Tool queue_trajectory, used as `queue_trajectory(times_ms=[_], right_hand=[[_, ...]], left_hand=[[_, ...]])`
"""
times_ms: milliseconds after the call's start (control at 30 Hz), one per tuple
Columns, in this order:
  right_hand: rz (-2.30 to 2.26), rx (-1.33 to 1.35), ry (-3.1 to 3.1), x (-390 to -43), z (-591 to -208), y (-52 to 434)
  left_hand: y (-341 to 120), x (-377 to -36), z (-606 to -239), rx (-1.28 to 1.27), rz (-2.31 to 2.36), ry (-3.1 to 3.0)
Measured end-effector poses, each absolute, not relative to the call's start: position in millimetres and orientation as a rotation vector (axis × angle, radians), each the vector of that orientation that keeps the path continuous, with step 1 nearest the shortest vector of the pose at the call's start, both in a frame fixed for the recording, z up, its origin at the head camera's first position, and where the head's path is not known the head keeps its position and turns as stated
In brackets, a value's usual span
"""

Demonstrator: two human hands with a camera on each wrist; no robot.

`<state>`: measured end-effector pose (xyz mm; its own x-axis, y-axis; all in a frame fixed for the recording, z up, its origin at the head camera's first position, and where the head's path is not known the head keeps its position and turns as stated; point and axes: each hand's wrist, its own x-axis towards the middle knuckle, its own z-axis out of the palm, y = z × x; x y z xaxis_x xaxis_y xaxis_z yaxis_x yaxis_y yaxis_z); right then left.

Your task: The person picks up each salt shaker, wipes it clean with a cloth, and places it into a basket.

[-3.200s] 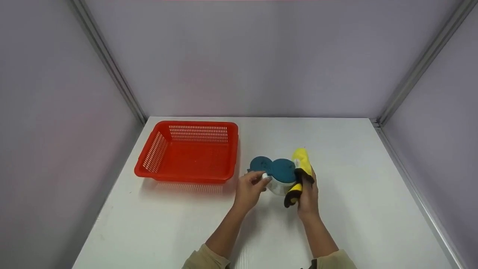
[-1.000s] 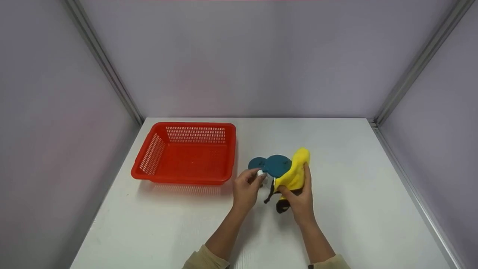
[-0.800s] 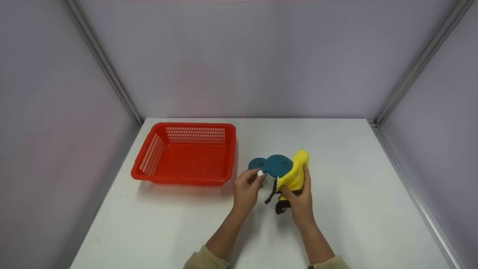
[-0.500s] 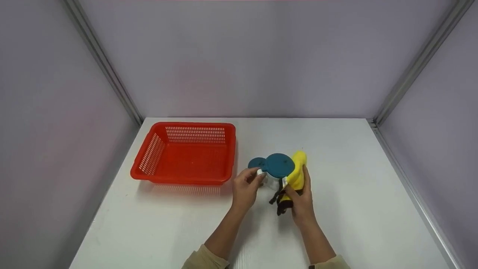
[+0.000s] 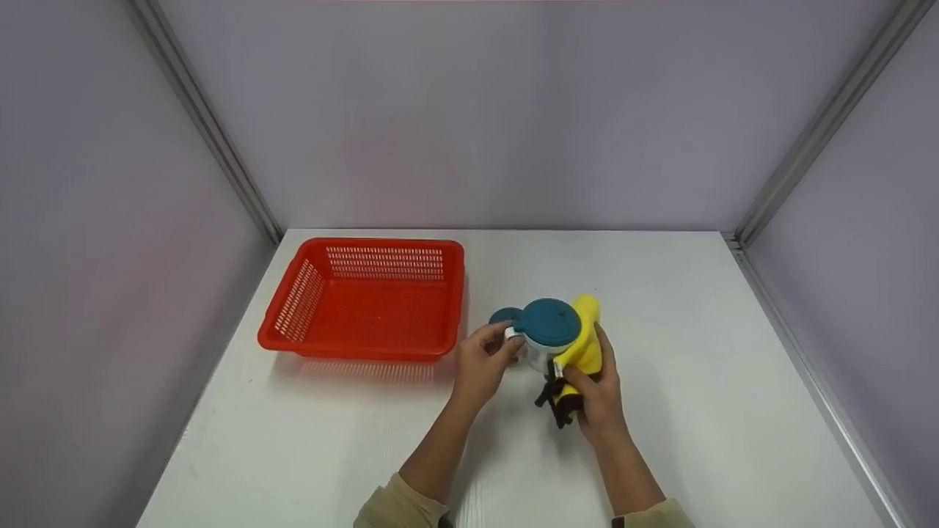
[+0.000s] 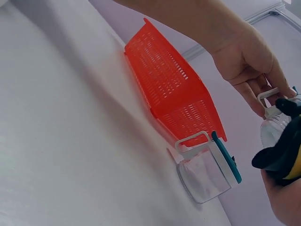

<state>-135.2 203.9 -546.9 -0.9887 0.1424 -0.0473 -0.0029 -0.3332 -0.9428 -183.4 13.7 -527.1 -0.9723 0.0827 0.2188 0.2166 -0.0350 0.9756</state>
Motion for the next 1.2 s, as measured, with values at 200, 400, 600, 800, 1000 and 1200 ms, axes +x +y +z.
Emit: queue_trajectory(times_ms=[200, 400, 600, 800, 1000, 1200], right_hand=[[2.428, -0.167, -1.813, -135.6, -546.0, 205.0], [2.327, -0.222, -1.895, -135.2, -544.2, 203.5], [2.28, -0.401, -1.906, -135.3, -546.5, 201.3], [2.298, -0.454, -1.883, -135.8, -546.8, 200.6], [2.248, -0.295, -1.877, -135.1, -545.9, 195.6], [2.102, -0.255, -1.936, -133.7, -547.8, 192.0]], left_hand=[[14.8, -185.5, -526.6, -0.333, -2.167, -2.107], [17.5, -184.3, -527.5, -0.328, -2.189, -2.076], [18.7, -183.4, -528.0, -0.316, -2.202, -2.071], [20.0, -182.7, -523.5, -0.305, -2.162, -2.073], [23.6, -180.6, -521.2, -0.313, -2.136, -2.034], [29.4, -177.2, -521.5, -0.297, -2.061, -2.064]])
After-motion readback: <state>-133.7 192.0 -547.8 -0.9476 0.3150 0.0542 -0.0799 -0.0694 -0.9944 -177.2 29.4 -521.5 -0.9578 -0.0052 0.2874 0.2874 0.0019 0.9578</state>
